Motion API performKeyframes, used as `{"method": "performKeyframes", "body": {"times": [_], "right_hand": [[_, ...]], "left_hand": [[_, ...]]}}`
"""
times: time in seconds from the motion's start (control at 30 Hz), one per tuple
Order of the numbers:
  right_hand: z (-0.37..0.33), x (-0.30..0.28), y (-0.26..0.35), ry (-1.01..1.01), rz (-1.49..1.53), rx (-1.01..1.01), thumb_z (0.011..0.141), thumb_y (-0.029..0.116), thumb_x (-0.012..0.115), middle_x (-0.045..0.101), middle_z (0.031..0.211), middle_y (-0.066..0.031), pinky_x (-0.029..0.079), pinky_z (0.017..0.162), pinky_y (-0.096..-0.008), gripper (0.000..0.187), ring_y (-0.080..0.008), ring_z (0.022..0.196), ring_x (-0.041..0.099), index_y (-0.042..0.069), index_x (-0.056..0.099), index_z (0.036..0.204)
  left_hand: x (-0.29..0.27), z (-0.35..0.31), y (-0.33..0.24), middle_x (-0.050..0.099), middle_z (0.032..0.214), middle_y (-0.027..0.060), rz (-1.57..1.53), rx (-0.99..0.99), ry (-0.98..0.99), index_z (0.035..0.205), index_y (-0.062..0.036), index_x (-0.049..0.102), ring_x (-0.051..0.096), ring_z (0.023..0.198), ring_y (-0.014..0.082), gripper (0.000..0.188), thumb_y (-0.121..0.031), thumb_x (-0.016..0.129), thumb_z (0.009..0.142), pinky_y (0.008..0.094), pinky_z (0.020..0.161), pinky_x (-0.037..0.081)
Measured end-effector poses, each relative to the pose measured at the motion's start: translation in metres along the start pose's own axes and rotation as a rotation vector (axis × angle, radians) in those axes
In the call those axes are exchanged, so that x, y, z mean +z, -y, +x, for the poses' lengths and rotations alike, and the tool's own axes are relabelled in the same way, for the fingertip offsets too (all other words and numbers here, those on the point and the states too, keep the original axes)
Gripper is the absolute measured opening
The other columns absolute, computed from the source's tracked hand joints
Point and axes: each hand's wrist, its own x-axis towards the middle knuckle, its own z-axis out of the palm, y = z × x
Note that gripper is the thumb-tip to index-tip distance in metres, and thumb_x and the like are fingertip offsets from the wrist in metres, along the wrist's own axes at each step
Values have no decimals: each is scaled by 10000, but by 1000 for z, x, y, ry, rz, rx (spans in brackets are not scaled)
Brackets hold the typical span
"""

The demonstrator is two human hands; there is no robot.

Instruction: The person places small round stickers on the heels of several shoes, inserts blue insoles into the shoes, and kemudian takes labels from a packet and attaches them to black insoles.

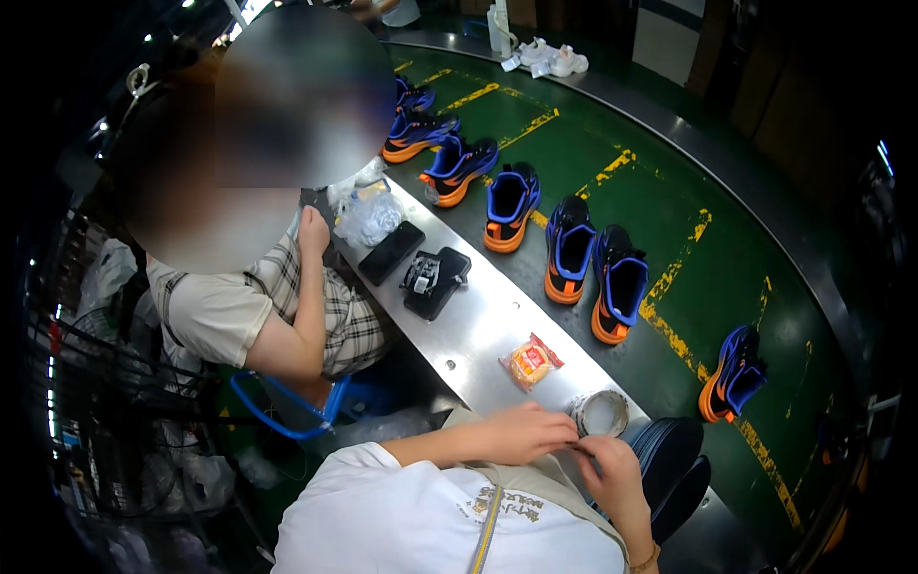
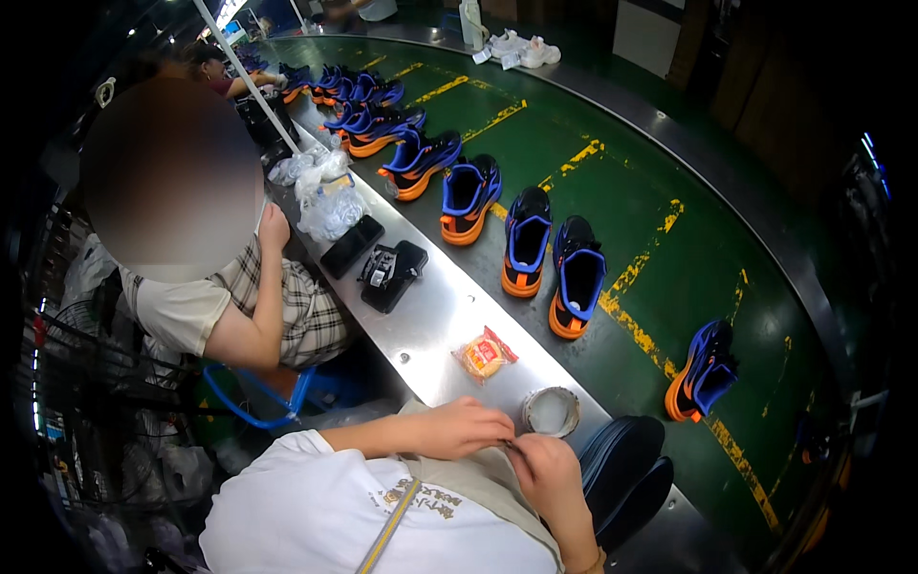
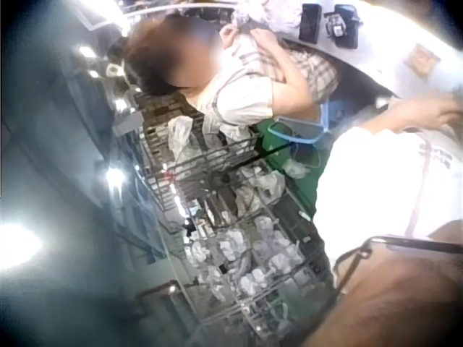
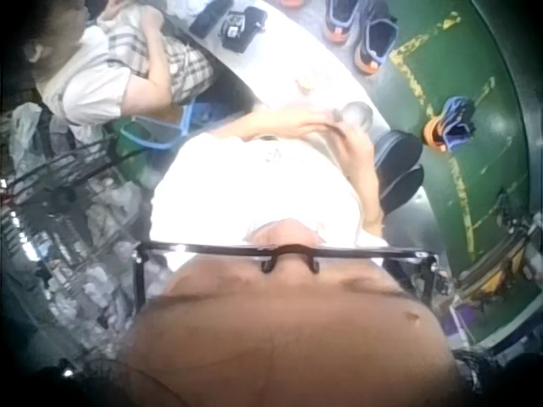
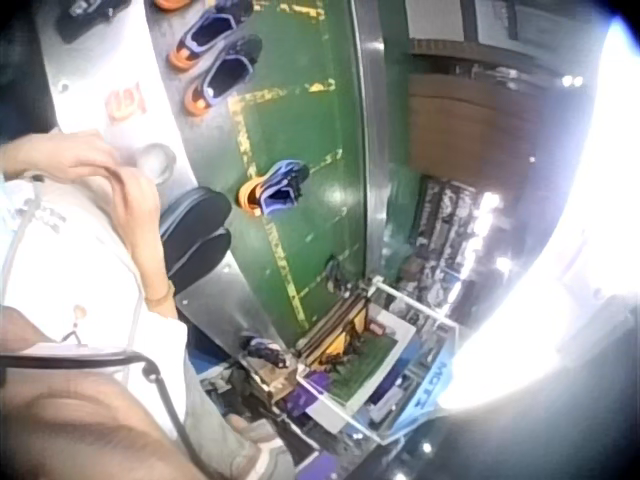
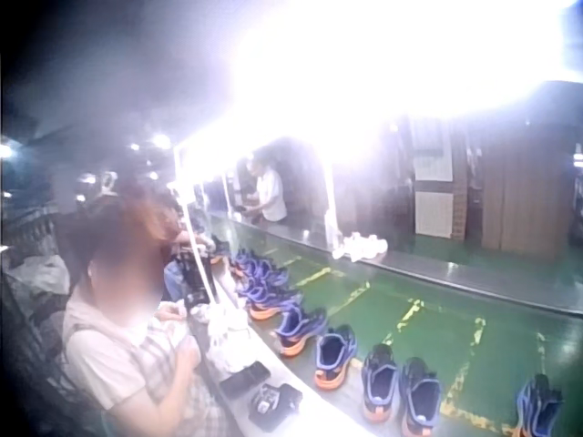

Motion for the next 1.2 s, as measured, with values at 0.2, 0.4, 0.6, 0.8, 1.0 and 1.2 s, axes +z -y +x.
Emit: {"method": "performKeyframes", "body": {"times": [0.2,0.4,0.6,0.8,1.0,1.2], "right_hand": [[10,-34,15,225,-48,72,735,105,630,600,756,-138,453,629,-380,116,-321,703,575,21,603,810],[20,-57,39,409,48,289,798,140,542,572,702,-183,456,572,-366,140,-347,658,576,9,591,804],[32,-66,34,518,-55,216,772,161,558,582,708,-122,445,561,-373,111,-294,639,577,52,581,778],[46,-65,51,144,-447,-163,658,115,591,482,530,-80,369,479,-331,160,-240,488,506,61,473,565],[55,-76,61,81,-620,-330,635,106,606,472,549,-46,367,503,-320,161,-211,478,481,74,466,560],[57,-86,64,-74,-443,-260,708,70,590,535,661,-72,402,576,-349,54,-249,596,524,50,545,685]], "left_hand": [[-4,13,-10,593,961,57,278,186,120,1036,-67,549,579,887,179,273,-104,550,765,333,812,397],[-3,27,-15,577,818,75,233,263,220,869,-56,534,571,770,212,101,-136,501,817,329,803,396],[-15,38,-22,525,659,93,67,307,171,754,-48,494,523,660,271,128,-142,486,841,341,781,391],[-31,53,-32,494,634,111,-158,190,120,727,-46,496,471,629,289,134,-130,484,832,373,680,383],[-31,56,-42,486,644,117,-215,18,44,797,-44,519,460,607,294,118,-147,489,847,363,603,383],[-54,62,-51,568,739,119,-509,-18,142,930,-23,524,552,682,253,183,-196,498,876,325,608,421]]}}
